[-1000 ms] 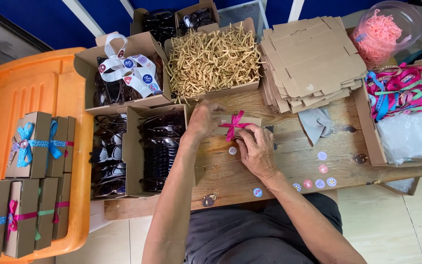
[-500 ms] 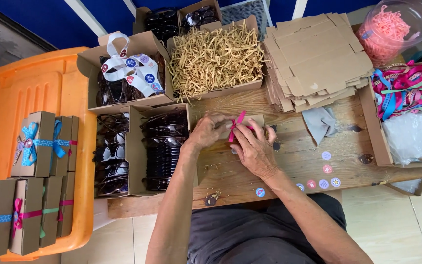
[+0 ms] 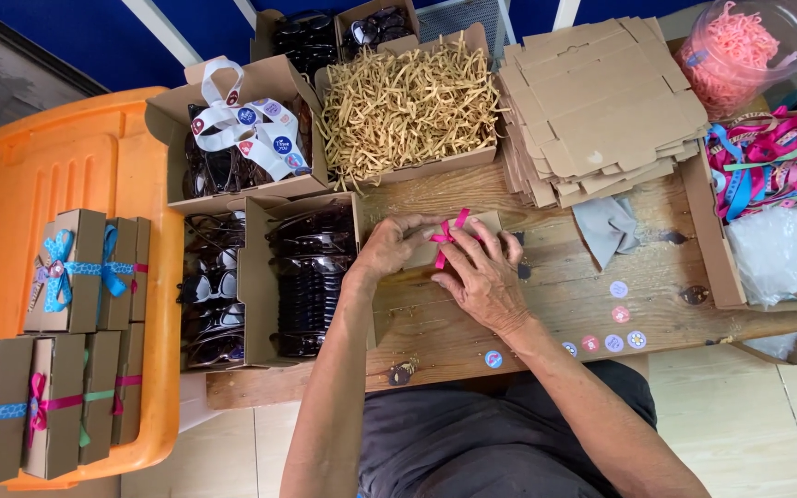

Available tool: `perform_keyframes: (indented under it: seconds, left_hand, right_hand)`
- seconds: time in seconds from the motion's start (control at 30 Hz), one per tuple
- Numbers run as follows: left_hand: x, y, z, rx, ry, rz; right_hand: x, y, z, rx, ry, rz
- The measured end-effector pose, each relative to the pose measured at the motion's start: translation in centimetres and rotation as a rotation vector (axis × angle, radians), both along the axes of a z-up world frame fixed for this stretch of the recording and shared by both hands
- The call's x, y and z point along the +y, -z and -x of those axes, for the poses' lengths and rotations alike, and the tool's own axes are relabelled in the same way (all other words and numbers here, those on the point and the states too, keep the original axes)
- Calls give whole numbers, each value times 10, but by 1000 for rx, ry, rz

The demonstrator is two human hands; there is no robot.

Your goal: The person ties a pink ribbon around a small brown cardboard box, forming a bow. They then pick up a small round sticker and place it on top of the bow to secure it.

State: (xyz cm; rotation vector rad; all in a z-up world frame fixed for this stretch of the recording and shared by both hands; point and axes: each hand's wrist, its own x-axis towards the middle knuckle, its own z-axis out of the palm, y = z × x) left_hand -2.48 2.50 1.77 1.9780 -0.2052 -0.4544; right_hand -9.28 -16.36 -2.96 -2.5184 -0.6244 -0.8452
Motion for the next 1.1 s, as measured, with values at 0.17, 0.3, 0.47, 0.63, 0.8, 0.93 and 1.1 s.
perform_keyframes:
  seconds: [0.17, 0.3, 0.47, 0.63, 0.8, 0.93, 1.1]
  left_hand:
    - [0, 6, -4, 22, -12, 41]
    - [-1, 5, -3, 16, -22, 77]
    - [-1, 9, -2, -16, -20, 21]
    - [-3, 6, -2, -11, -24, 10]
    - [-3, 3, -1, -2, -32, 26]
    - [-3, 2, 2, -15, -49, 36]
    - [2, -37, 20, -11, -48, -203]
  right_hand:
    - [-4, 0, 4, 12, 2, 2]
    - [-4, 1, 3, 5, 11, 0]
    - [-3, 2, 6, -44, 13, -19]
    - [-2, 4, 6, -20, 4, 33]
    - [-3, 2, 4, 3, -6, 13]
    - [-4, 2, 6, -6, 2, 5]
    - [-10, 9, 1, 170, 90, -413]
